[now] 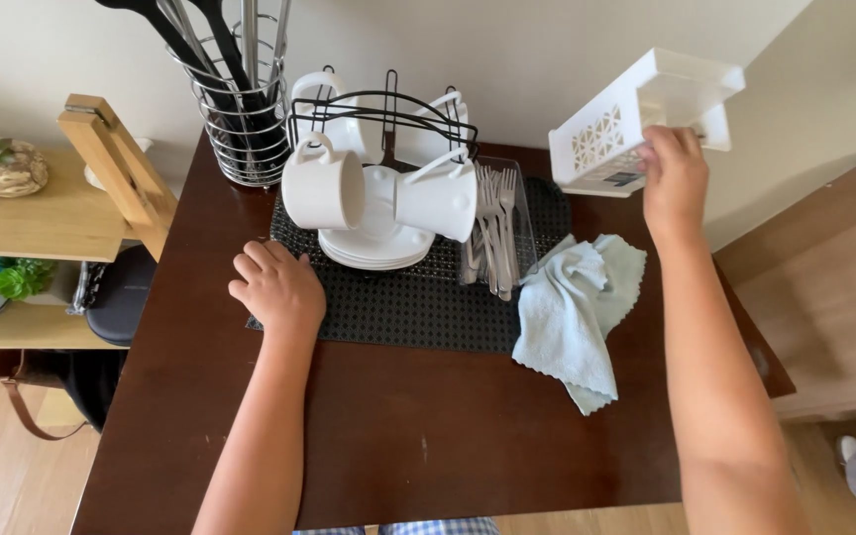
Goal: Wiping and cleaning various kitchen utensils and a plastic organizer using a cloth
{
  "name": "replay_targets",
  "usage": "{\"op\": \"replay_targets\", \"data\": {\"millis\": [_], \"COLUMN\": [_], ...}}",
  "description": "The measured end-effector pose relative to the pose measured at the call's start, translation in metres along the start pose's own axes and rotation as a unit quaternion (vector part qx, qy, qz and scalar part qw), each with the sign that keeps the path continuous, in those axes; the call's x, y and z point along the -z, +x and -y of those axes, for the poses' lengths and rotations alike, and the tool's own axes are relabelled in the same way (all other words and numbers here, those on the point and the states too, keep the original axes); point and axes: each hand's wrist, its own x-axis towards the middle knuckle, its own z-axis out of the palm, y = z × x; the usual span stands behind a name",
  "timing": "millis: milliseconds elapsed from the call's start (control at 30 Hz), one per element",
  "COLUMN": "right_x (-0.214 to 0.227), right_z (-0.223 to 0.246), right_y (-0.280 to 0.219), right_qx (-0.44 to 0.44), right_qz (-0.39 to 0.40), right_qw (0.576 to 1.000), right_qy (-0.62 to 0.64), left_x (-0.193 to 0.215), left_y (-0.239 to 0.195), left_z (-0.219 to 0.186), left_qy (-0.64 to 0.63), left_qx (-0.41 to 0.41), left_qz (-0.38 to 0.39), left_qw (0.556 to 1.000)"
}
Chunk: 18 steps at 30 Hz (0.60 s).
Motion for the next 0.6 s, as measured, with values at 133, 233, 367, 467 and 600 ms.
{"op": "replay_targets", "data": {"millis": [133, 233, 367, 467, 600], "right_x": [0.082, 0.129, 0.164, 0.151, 0.14], "right_z": [0.075, 0.134, 0.248, 0.319, 0.393], "right_y": [-0.023, -0.053, -0.105, -0.148, -0.148], "right_qx": [0.077, 0.102, 0.074, 0.034, 0.007], "right_qz": [-0.007, -0.004, -0.002, -0.045, -0.023], "right_qw": [0.993, 0.987, 0.991, 0.998, 0.996], "right_qy": [-0.088, -0.126, -0.112, 0.033, 0.083], "left_x": [-0.01, 0.031, 0.136, 0.161, 0.141], "left_y": [-0.002, -0.042, -0.148, -0.205, -0.216], "left_z": [0.014, 0.023, 0.029, 0.029, 0.04], "left_qy": [-0.013, -0.08, -0.386, -0.459, -0.531], "left_qx": [-0.013, -0.076, -0.309, -0.405, -0.413], "left_qz": [-0.017, -0.003, 0.102, 0.135, 0.095], "left_qw": [1.0, 0.994, 0.863, 0.779, 0.733]}}
